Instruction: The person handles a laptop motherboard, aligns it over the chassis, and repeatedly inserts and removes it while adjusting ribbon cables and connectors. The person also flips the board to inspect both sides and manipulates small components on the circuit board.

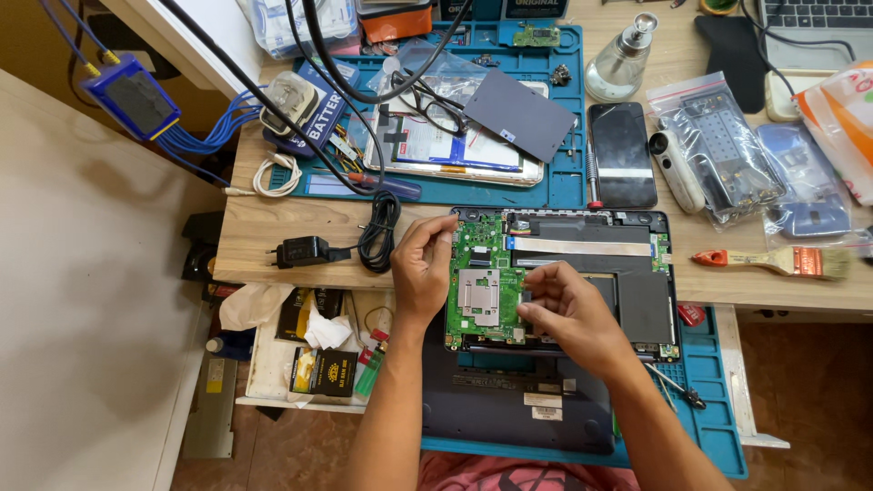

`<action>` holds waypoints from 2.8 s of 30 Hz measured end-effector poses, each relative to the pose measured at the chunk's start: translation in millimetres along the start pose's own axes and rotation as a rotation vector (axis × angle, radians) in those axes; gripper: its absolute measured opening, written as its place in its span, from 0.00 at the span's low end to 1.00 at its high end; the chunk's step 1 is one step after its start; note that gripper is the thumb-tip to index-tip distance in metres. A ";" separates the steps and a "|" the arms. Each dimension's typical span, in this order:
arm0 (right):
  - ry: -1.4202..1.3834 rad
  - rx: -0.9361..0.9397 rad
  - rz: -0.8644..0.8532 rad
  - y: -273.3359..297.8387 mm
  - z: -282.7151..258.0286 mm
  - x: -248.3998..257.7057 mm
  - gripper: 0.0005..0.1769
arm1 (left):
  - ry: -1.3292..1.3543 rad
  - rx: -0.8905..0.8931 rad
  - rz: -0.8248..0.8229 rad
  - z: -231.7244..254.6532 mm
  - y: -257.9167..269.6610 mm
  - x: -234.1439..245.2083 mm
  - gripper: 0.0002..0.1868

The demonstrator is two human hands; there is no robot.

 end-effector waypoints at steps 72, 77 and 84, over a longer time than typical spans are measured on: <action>-1.898 -0.117 -0.322 37.5 -32.0 -54.5 0.34 | 0.091 0.181 -0.034 -33.8 -4.7 -3.0 0.14; -1.896 -0.142 -0.297 37.1 -26.7 -52.7 0.32 | 0.075 0.181 -0.036 -31.6 -4.9 -3.0 0.15; -1.755 -0.012 -0.261 32.3 -39.3 -42.7 0.35 | 0.151 0.187 -0.047 -37.6 -5.2 -1.3 0.14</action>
Point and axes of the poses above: each hand's wrist, its own y-axis away from the middle knuckle, its own x-axis out of the back of the hand, z = x × y, the point moved 10 cm from there along -y, towards the middle knuckle, and after that the axes turned 14 degrees about x, right-handed, at the moved point
